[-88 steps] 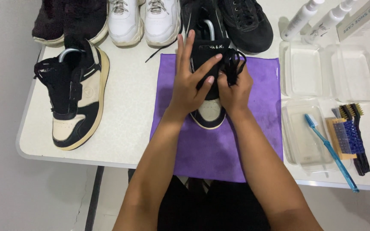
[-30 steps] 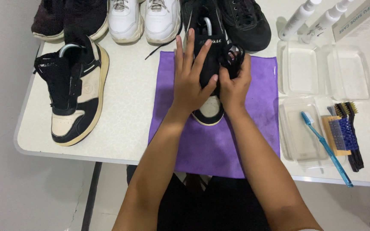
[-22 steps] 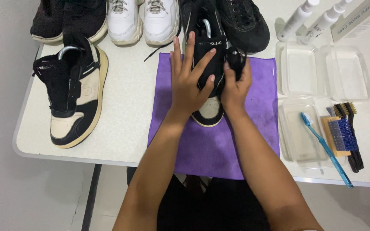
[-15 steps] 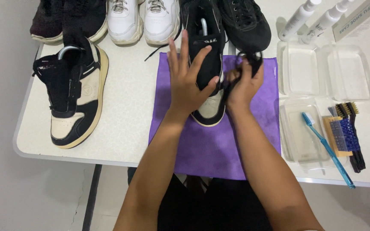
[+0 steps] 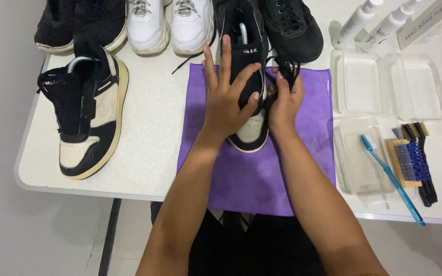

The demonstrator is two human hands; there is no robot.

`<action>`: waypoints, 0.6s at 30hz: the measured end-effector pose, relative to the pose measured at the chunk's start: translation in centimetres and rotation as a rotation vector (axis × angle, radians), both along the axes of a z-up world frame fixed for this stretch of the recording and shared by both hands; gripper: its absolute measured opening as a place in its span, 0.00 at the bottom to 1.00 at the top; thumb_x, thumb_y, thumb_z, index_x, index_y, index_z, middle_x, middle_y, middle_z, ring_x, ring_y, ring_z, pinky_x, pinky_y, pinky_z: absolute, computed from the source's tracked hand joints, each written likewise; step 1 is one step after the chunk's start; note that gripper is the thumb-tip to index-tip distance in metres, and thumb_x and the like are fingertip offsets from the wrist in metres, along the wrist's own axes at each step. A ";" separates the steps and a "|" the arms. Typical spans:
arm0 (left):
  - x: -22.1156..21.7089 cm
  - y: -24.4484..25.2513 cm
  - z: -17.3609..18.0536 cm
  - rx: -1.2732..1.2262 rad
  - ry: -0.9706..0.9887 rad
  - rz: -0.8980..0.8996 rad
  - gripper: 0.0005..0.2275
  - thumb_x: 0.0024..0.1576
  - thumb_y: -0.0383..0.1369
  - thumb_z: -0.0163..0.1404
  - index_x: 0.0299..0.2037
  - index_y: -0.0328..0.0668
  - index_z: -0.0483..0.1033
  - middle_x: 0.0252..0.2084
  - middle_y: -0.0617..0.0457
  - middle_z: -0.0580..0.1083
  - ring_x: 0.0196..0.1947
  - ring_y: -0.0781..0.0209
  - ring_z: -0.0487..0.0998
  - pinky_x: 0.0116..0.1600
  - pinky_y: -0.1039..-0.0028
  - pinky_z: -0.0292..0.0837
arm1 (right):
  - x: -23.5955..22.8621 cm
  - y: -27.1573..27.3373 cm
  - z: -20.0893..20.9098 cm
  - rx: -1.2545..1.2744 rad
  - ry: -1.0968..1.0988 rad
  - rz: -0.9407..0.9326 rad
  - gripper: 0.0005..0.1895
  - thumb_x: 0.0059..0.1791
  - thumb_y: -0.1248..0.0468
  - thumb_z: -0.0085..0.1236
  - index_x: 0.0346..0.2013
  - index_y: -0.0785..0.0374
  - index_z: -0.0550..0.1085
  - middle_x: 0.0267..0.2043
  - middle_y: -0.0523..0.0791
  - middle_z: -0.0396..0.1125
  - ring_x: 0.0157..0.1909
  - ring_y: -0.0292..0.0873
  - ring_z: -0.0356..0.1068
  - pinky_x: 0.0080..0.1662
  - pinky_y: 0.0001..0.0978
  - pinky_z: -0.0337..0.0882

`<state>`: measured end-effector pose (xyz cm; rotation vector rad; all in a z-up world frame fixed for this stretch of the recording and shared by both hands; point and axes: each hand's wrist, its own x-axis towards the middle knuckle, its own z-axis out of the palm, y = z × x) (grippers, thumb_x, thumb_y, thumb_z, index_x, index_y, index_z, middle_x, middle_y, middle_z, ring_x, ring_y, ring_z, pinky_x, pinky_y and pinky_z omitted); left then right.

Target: The person cleans a black shoe lace with a toothbrush, then places the lace into a black and white sneaker and ties it. The person adjusts the lace and the shoe tongue while working on a purple cloth on a white table.

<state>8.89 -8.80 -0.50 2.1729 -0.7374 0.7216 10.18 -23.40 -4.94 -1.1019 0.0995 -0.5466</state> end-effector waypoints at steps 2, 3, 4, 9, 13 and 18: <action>-0.2 -0.1 0.0 0.031 0.013 0.047 0.21 0.67 0.46 0.42 0.68 0.53 0.70 0.81 0.43 0.38 0.81 0.24 0.31 0.79 0.25 0.42 | 0.1 0.0 -0.3 -0.039 0.010 -0.010 0.05 0.53 0.61 0.54 0.40 0.58 0.74 0.37 0.39 0.69 0.28 0.29 0.60 0.32 0.21 0.61; -0.3 -0.2 0.1 0.062 0.023 0.093 0.23 0.65 0.47 0.44 0.69 0.54 0.69 0.81 0.43 0.38 0.81 0.24 0.33 0.77 0.22 0.45 | 0.1 0.0 -0.4 -0.078 0.018 -0.020 0.06 0.53 0.60 0.54 0.41 0.58 0.75 0.36 0.38 0.70 0.30 0.29 0.62 0.33 0.20 0.62; -0.3 -0.1 0.3 0.063 0.024 0.093 0.23 0.65 0.47 0.44 0.69 0.54 0.69 0.81 0.43 0.38 0.81 0.24 0.33 0.77 0.22 0.45 | 0.1 0.0 -0.4 -0.077 0.019 -0.020 0.06 0.53 0.60 0.54 0.41 0.58 0.75 0.36 0.38 0.70 0.30 0.29 0.62 0.33 0.20 0.62; -0.3 -0.4 0.9 0.073 -0.070 0.156 0.23 0.66 0.53 0.39 0.62 0.55 0.76 0.80 0.42 0.35 0.80 0.25 0.29 0.79 0.23 0.39 | -0.1 0.1 -0.3 -0.155 -0.004 -0.025 0.06 0.53 0.60 0.53 0.40 0.59 0.74 0.31 0.37 0.65 0.29 0.29 0.58 0.34 0.22 0.60; -0.5 -0.8 1.3 0.083 -0.073 0.168 0.20 0.56 0.44 0.49 0.58 0.52 0.77 0.80 0.46 0.38 0.80 0.24 0.32 0.78 0.21 0.39 | -0.7 0.3 0.7 -0.214 0.013 -0.017 0.07 0.53 0.60 0.53 0.39 0.58 0.75 0.34 0.37 0.67 0.32 0.29 0.60 0.37 0.22 0.62; -0.4 -1.1 0.4 0.077 -0.044 0.166 0.26 0.64 0.52 0.39 0.70 0.54 0.70 0.81 0.45 0.38 0.81 0.26 0.31 0.80 0.24 0.37 | -0.7 0.4 0.8 -0.241 -0.027 -0.002 0.05 0.54 0.63 0.50 0.39 0.57 0.74 0.37 0.38 0.68 0.39 0.32 0.65 0.44 0.24 0.67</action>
